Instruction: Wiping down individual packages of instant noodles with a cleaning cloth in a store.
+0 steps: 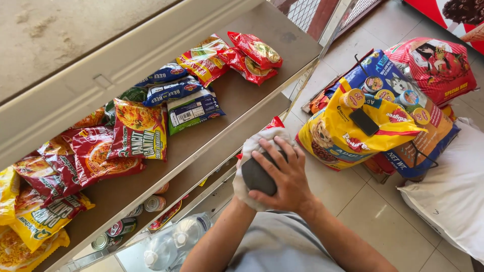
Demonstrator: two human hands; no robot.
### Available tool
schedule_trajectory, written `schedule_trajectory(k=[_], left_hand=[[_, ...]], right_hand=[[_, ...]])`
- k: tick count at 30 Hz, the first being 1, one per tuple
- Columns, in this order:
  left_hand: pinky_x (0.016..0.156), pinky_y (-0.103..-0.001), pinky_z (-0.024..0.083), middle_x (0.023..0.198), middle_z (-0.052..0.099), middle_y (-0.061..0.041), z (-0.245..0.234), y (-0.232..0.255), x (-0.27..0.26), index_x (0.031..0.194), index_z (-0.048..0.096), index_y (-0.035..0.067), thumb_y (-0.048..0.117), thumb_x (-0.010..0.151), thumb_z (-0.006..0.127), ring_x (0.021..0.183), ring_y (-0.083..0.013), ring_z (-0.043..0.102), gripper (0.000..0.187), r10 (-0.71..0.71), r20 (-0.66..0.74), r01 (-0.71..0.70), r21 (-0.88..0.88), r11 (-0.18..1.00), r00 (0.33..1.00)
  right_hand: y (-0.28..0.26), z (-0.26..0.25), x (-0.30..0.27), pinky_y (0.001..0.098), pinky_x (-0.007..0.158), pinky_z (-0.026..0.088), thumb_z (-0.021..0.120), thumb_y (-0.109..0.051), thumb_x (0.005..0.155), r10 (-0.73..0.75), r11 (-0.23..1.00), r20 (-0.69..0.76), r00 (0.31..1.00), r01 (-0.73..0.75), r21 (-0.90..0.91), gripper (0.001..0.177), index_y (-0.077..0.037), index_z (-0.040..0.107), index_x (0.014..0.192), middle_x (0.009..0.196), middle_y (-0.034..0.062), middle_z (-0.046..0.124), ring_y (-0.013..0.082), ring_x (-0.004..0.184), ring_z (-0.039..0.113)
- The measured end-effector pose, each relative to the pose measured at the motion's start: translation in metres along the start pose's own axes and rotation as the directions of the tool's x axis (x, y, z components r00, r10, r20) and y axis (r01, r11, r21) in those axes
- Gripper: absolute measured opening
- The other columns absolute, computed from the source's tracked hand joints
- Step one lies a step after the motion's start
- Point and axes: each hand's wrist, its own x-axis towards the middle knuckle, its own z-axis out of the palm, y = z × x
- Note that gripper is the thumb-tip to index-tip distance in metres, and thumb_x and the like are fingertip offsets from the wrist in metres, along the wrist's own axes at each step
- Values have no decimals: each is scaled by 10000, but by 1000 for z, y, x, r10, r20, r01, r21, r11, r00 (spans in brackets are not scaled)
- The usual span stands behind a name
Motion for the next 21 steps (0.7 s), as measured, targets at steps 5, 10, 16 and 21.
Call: schedule_trajectory(k=[5, 10, 16, 21], left_hand=[[760, -391, 616, 924, 775, -192, -15, -7, -1, 1019, 743, 36, 596, 948, 581, 759, -285, 766, 588, -4, -13, 4, -8, 1000, 1000], [927, -461, 570, 1161, 747, -202, -46, -7, 17, 1239, 720, 31, 531, 1020, 510, 994, -334, 744, 584, 10, 104, -9, -15, 1000, 995], [1213, -619, 291, 1704, 278, -14, -84, -21, 40, 1636, 256, 365, 873, 846, 282, 1546, -334, 277, 940, 42, 465, -59, 23, 998, 884], [1270, -525, 285, 1619, 400, -46, -57, -15, 17, 1602, 337, 211, 588, 1014, 373, 1494, -298, 383, 699, 71, 460, -66, -26, 997, 885]], right_hand=[[45, 1, 2, 512, 1079, 321, 642, -600, 844, 167, 982, -42, 985, -162, 94, 758, -151, 596, 1454, 1511, 117, 551, 381, 1369, 485], [21, -1, 9, 520, 1091, 322, 607, -579, 900, 152, 987, -58, 987, -148, 67, 743, -118, 558, 1480, 1541, 154, 500, 405, 1379, 463], [-6, -15, 21, 572, 1125, 280, 621, -609, 876, 70, 987, -23, 997, -66, 148, 704, -129, 627, 1391, 1473, 143, 569, 424, 1412, 450], [-55, -83, 55, 563, 1148, 286, 652, -503, 887, -139, 964, 19, 990, 131, 230, 543, -127, 671, 1279, 1388, 105, 622, 362, 1367, 485]])
